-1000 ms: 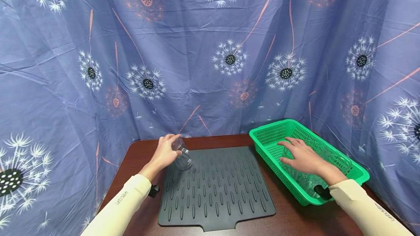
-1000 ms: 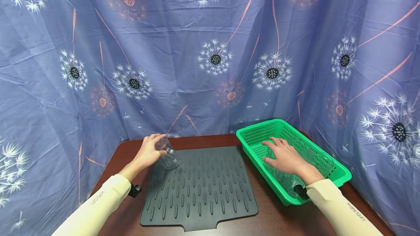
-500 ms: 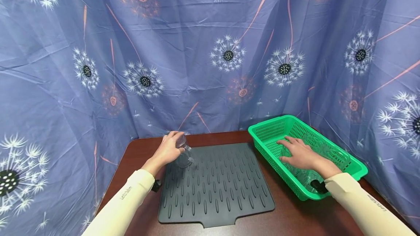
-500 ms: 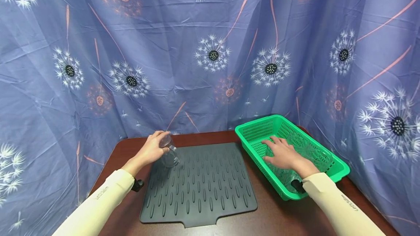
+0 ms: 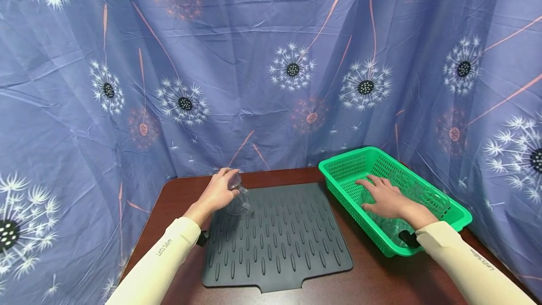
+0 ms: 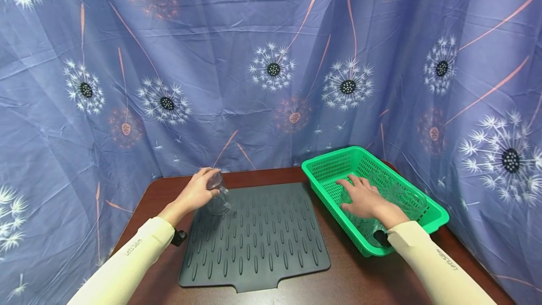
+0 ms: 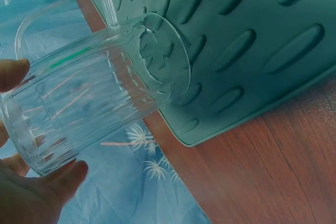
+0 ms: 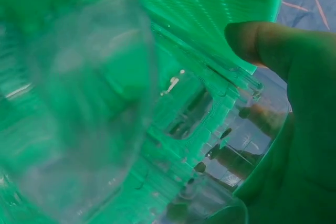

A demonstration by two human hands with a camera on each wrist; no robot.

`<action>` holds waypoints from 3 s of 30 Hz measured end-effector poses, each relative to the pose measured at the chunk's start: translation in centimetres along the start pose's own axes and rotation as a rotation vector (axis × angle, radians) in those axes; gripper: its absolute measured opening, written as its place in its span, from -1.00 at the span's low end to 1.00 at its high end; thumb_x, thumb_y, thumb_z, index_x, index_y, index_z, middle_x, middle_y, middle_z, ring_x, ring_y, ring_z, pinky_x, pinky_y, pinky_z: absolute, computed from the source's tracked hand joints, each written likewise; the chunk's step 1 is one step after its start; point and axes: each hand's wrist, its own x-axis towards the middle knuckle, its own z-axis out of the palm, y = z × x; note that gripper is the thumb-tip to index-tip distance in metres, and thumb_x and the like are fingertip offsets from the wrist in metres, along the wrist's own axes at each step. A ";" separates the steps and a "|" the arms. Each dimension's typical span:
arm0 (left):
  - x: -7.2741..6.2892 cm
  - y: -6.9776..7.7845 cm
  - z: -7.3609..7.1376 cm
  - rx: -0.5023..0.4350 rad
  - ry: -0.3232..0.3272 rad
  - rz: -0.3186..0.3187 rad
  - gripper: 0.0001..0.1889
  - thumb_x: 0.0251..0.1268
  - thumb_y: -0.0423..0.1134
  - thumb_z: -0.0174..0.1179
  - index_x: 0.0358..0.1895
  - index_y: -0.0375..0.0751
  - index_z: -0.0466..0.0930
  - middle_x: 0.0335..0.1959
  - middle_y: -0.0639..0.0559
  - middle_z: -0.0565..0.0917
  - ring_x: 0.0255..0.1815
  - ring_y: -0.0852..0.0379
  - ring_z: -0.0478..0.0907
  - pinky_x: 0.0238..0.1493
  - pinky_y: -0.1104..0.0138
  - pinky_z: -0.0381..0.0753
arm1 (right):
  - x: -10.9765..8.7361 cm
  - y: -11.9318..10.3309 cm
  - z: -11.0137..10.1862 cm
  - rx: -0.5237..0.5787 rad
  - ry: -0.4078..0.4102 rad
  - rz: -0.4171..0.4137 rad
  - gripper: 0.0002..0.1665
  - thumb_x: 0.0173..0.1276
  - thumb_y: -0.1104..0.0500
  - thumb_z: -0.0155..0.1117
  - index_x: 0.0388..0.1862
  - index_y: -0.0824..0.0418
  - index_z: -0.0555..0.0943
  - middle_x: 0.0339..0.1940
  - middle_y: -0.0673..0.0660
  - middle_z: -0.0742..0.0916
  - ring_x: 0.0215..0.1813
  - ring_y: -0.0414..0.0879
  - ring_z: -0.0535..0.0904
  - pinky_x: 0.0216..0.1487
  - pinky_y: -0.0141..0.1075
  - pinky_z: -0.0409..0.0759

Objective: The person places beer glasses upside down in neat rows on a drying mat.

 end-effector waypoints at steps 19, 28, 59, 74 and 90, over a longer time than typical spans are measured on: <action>-0.1 0.1 0.2 -0.005 -0.004 -0.014 -0.27 0.35 -0.13 0.29 0.56 0.06 0.23 0.59 -0.20 0.12 0.59 -0.28 0.03 0.33 -0.21 0.35 | 0.2 0.4 0.2 0.012 -0.036 0.011 -0.14 0.32 0.05 0.43 0.52 0.14 0.27 0.51 0.51 0.21 0.39 0.59 0.15 0.03 0.49 0.29; -1.0 -0.5 0.4 0.001 0.054 0.013 -0.24 0.29 -0.15 0.33 0.55 0.01 0.25 0.55 -0.23 0.19 0.58 -0.30 0.04 0.37 -0.24 0.29 | 0.3 0.5 0.3 0.007 -0.037 0.014 -0.14 0.33 0.06 0.42 0.52 0.13 0.27 0.50 0.51 0.21 0.39 0.58 0.16 0.01 0.47 0.31; -8.2 -2.1 1.3 -0.056 0.159 0.027 -0.14 0.20 -0.25 0.37 0.56 -0.10 0.16 0.51 -0.27 0.16 0.53 -0.29 0.10 0.32 -0.24 0.32 | -0.1 0.3 -0.5 -0.005 -0.042 -0.009 -0.16 0.24 0.15 0.50 0.46 0.12 0.37 0.40 0.48 0.37 0.25 0.50 0.33 -0.07 0.25 0.49; -10.8 -1.4 3.3 -0.049 0.065 -0.010 -0.26 0.25 -0.24 0.36 0.50 -0.11 0.29 0.48 -0.26 0.24 0.48 -0.27 0.21 0.25 -0.21 0.39 | 0.0 0.7 -0.7 -0.014 -0.048 0.000 -0.15 0.17 0.03 0.56 0.43 0.07 0.43 0.26 0.42 0.48 0.08 0.45 0.48 -0.22 0.13 0.57; -11.9 -1.4 5.4 -0.004 -0.079 0.007 -0.31 0.19 -0.16 0.42 0.41 -0.12 0.43 0.38 -0.23 0.40 0.41 -0.26 0.34 0.24 -0.20 0.43 | 0.2 1.1 -0.8 -0.034 -0.043 0.004 -0.14 0.09 -0.09 0.59 0.36 0.07 0.48 0.11 0.40 0.55 -0.29 0.11 0.62 -0.38 0.02 0.57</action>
